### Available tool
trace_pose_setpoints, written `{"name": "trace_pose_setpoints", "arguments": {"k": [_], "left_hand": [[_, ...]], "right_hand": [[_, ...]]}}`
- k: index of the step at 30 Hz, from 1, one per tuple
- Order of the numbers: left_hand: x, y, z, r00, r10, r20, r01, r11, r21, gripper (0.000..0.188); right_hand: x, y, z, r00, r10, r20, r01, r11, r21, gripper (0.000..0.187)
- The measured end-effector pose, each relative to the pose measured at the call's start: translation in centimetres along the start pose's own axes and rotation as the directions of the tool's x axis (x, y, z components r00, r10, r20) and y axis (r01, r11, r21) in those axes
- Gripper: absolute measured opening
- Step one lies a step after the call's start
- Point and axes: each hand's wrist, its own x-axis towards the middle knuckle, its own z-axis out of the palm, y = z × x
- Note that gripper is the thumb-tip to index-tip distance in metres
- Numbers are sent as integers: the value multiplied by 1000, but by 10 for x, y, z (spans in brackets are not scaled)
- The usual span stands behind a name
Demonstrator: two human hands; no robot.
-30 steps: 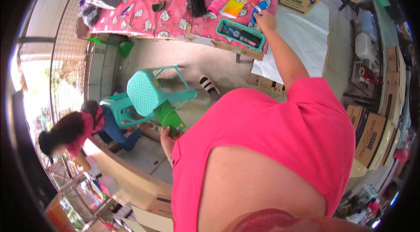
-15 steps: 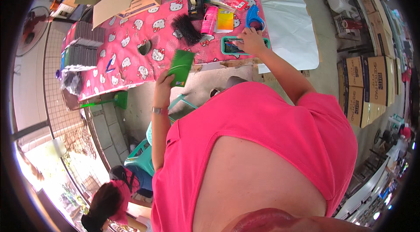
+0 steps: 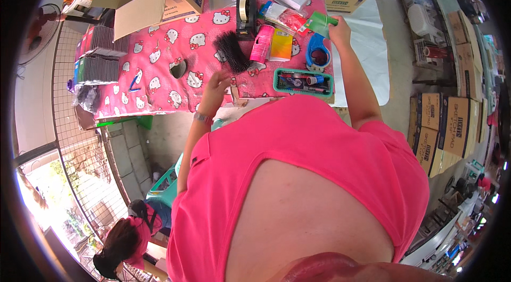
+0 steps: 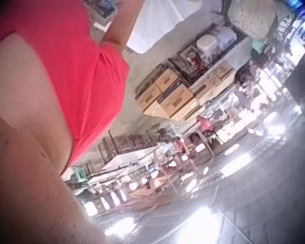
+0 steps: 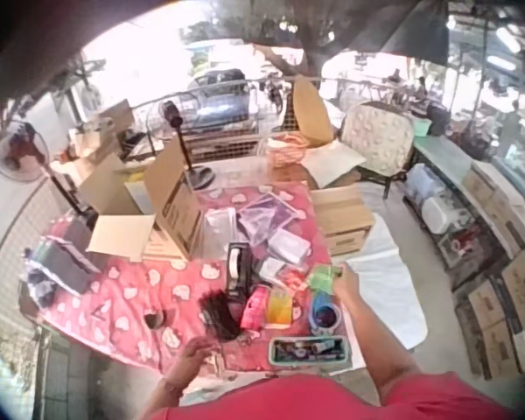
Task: The person places stacks of notebooks into a cardboard box, seals the box with a tape dispenser, writes on the side of the box with a pen, and then moves to another table to sort a different stack of yellow notebooks by hand.
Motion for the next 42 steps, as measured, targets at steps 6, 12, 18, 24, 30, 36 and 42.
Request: {"name": "trace_pose_setpoints", "arguments": {"k": [6,12,18,24,30,36,42], "left_hand": [[-51,-26,-24,930,-300,-214,247,938,-244,35],[-95,-86,-40,804,-510,-306,355,824,-441,37],[-127,-116,-47,729,-603,-323,388,753,-531,36],[-111,-117,-88,773,-569,-282,354,755,-552,35],[-113,-183,-180,917,-378,-126,259,805,-533,33],[-151,-231,-267,733,-608,-305,366,731,-576,38],[-126,-285,-334,858,-460,-229,433,887,-162,41]], "right_hand": [[51,14,82,921,151,360,-156,988,-16,28],[75,45,115,909,171,379,-3,915,-404,29],[46,24,113,914,314,258,-251,935,-250,47],[43,26,147,948,317,3,-288,866,-408,90],[49,6,152,833,551,-57,-550,811,-199,78],[28,-40,176,788,549,-279,-615,724,-313,65],[3,15,131,714,683,-153,-676,730,105,48]]}}
